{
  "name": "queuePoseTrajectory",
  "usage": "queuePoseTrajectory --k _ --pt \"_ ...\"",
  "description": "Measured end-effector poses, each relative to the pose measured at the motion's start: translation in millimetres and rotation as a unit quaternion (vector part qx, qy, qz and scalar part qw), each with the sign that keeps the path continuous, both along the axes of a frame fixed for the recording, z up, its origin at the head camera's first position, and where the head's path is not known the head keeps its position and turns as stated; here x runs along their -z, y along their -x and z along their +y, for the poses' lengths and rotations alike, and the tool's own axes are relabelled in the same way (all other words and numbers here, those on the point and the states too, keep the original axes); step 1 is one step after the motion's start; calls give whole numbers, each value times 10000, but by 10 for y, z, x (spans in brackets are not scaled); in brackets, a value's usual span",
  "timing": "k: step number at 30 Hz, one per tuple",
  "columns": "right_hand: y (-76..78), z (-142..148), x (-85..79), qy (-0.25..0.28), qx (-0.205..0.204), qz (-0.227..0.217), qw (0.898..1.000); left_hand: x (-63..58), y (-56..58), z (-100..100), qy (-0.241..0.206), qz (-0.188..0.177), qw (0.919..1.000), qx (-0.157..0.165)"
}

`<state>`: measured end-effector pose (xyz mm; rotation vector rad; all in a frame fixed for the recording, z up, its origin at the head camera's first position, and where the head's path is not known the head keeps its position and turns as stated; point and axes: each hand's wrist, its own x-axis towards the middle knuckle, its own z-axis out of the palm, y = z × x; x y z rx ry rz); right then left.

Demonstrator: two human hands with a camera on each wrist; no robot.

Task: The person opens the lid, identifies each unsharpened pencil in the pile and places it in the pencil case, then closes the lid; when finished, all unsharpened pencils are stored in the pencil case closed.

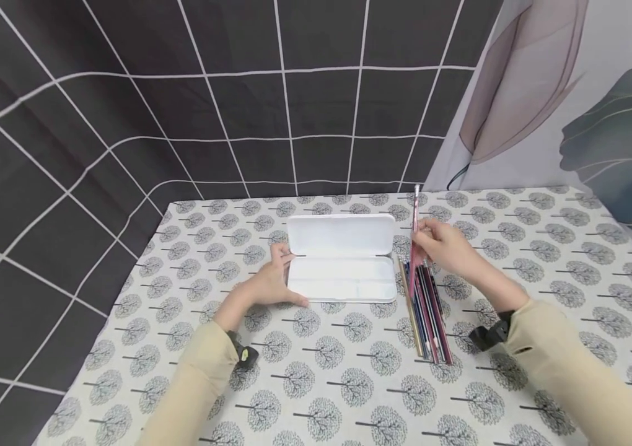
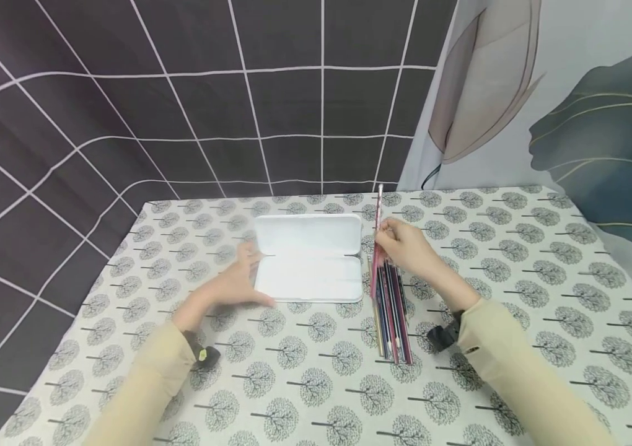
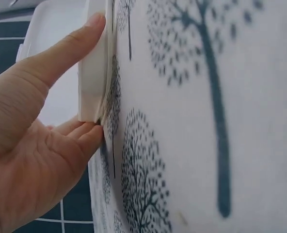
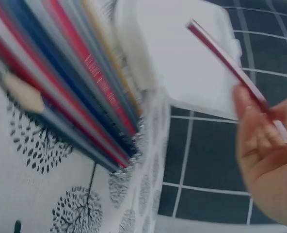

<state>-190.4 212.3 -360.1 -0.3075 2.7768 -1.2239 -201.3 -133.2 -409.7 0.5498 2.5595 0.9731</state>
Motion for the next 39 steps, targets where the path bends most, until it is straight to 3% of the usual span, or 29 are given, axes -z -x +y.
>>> queuePoseTrajectory --k 4,7,13,21,28,36,39 --pt "124 -120 106 424 -2 901 9950 28 -16 27 -139 -166 9996 -173" --pt "173 -215 159 331 -433 1276 9903 34 -18 51 -26 -203 9996 -198" --pt "224 -369 177 -534 -1410 1409 9785 14 -5 65 168 -121 9996 -216" --pt "243 -483 291 -1495 -2613 1182 9463 -20 -9 55 180 -127 9992 -346" --pt "197 -511 399 -1240 -2642 539 9549 -1 1 35 127 -58 9993 -351" --pt "165 -453 418 -1275 -2535 814 9554 -14 7 18 195 -38 9990 -412" --pt "140 -352 397 -1136 -2293 959 9619 -20 5 11 147 -96 9989 -429"
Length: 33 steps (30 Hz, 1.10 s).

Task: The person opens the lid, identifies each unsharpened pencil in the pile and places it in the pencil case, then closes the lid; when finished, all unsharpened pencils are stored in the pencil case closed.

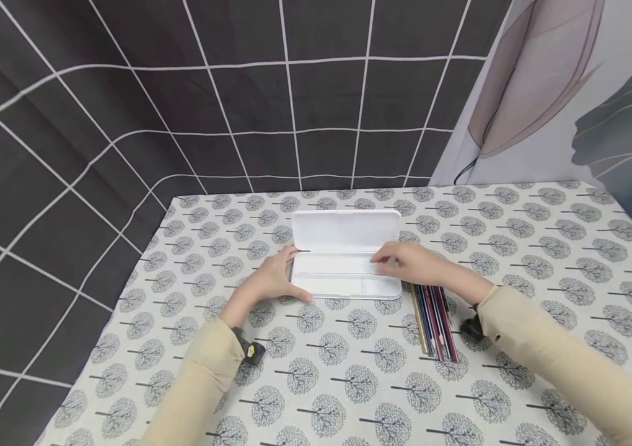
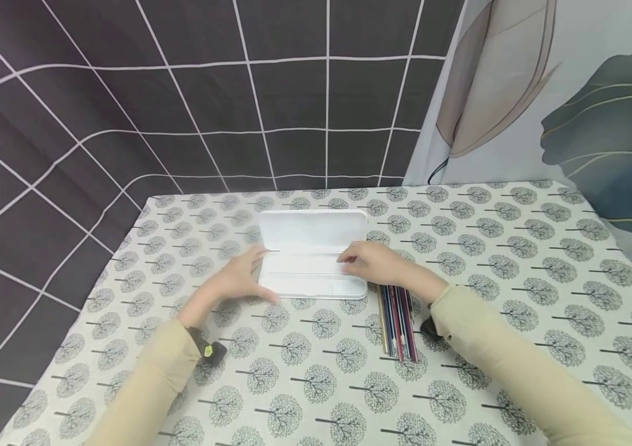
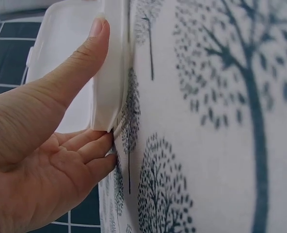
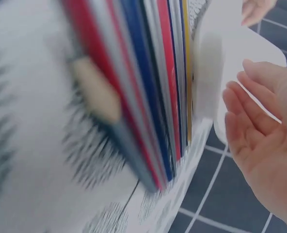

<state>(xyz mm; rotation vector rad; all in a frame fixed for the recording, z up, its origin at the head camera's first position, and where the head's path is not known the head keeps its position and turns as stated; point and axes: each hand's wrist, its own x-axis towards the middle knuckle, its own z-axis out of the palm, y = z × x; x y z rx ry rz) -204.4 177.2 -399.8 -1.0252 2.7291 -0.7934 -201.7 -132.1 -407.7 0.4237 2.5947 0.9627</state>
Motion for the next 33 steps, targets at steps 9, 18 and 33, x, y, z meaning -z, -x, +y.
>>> queuePoseTrajectory --k 9,18,33 --pt "-265 364 -72 254 1236 -345 9914 4 27 -60 -333 -362 9988 20" --pt "-502 362 3 -184 1990 -1229 9721 -37 11 -28 -556 -424 9974 144" --pt "-520 190 4 -404 2084 -1081 9712 -1 18 -25 -413 -327 9985 166"
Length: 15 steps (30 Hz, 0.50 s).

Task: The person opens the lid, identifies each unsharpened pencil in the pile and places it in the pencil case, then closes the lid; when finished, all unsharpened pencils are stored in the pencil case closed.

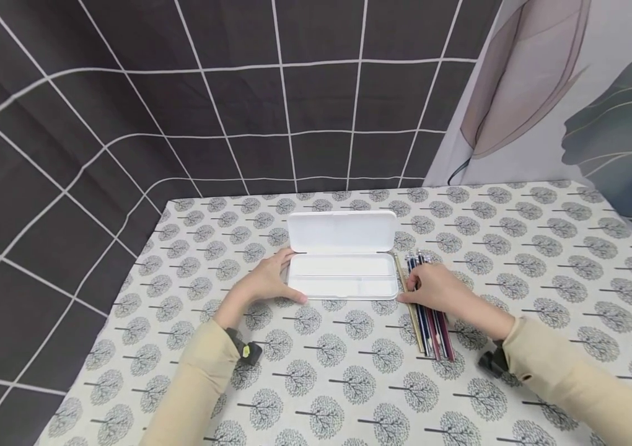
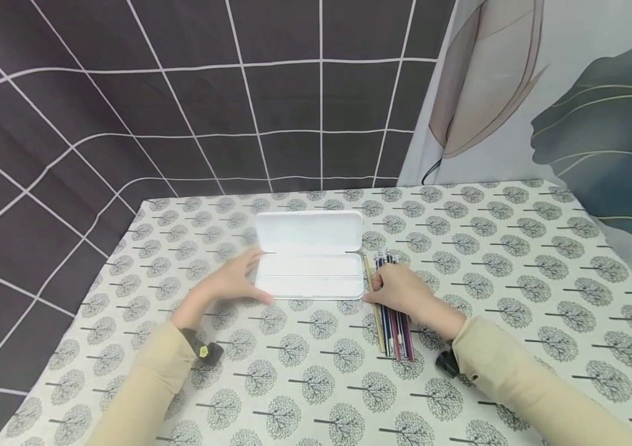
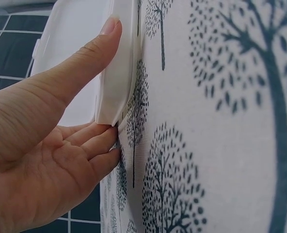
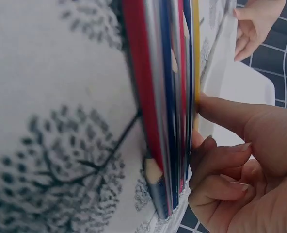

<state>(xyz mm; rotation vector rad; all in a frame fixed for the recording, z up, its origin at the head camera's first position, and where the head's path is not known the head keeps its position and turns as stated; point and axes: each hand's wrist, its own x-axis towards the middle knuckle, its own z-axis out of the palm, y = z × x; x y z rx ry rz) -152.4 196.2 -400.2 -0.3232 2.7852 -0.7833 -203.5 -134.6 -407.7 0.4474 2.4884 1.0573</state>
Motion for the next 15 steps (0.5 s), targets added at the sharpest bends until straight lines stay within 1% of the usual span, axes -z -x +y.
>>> queuePoseTrajectory --k 4,6,10,12,15 --pt "74 0 -40 41 -230 -291 9993 -14 7 -5 7 3 10000 -36" --pt "104 1 -62 56 -253 -513 9983 -20 8 -3 -27 10 10000 -31" --pt "131 8 -106 38 -144 -912 9957 -22 1 -1 -16 45 10000 -48" --pt "132 22 -126 47 6 -1061 9943 -23 -6 2 77 62 9999 -70" --pt "142 65 -167 267 251 -1226 9918 -22 -17 2 192 63 9997 -115"
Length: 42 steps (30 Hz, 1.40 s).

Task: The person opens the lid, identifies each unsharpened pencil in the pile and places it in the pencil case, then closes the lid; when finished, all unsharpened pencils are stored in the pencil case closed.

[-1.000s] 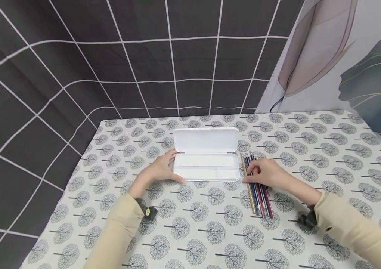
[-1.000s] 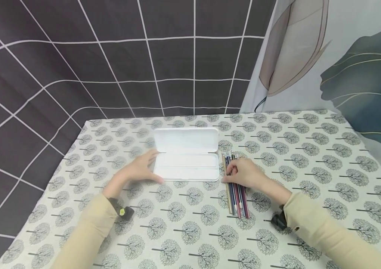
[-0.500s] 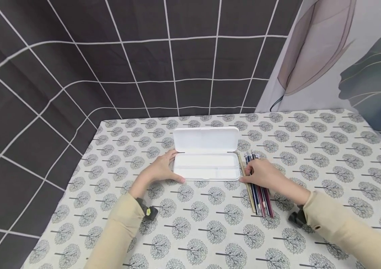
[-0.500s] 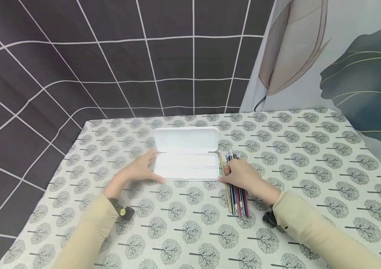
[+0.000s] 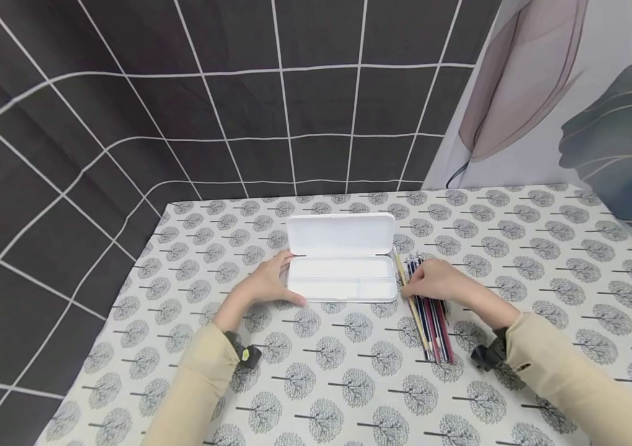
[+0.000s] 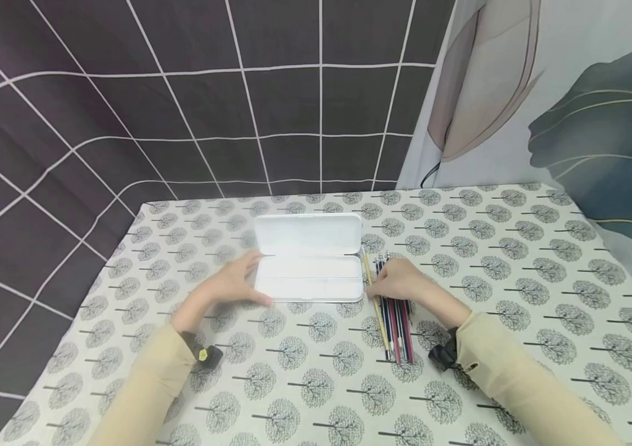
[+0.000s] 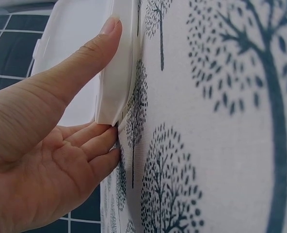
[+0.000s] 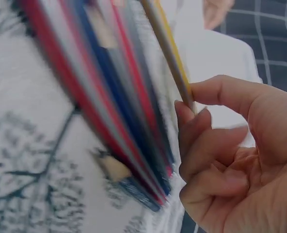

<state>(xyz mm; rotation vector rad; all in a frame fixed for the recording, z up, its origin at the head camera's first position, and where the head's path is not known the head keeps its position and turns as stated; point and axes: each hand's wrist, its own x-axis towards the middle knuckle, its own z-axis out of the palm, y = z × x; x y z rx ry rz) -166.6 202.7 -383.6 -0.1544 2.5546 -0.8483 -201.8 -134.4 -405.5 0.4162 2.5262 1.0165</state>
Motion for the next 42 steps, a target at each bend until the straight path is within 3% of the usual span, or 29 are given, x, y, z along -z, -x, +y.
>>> queuePoseTrajectory --k 3,8,13,19,22,26,29,34,42 --pt "36 72 -58 475 189 -124 9986 10 5 -3 14 22 10000 -4" --pt "80 176 -132 1314 202 67 9911 18 -5 -17 19 57 10000 2" --pt "129 222 -120 1946 350 699 9778 12 -34 -13 -46 2 10000 36" --pt "307 89 -114 2193 457 1668 9602 -8 -44 -24 -44 -2 10000 57" --pt "396 -19 -117 2095 178 2196 9527 -16 -40 -17 -31 24 10000 21" --pt "463 -146 -84 1663 -540 2581 9502 -5 -41 -8 -57 2 10000 -5" --pt "482 -221 -55 1343 -977 2556 9524 20 -49 0 -97 -50 9999 -1" --pt "513 -313 -45 1078 -1306 2469 9541 49 -45 7 -43 -2 10000 8" --pt "530 -457 -7 357 -2071 2541 9441 21 -27 -16 125 45 9999 62"
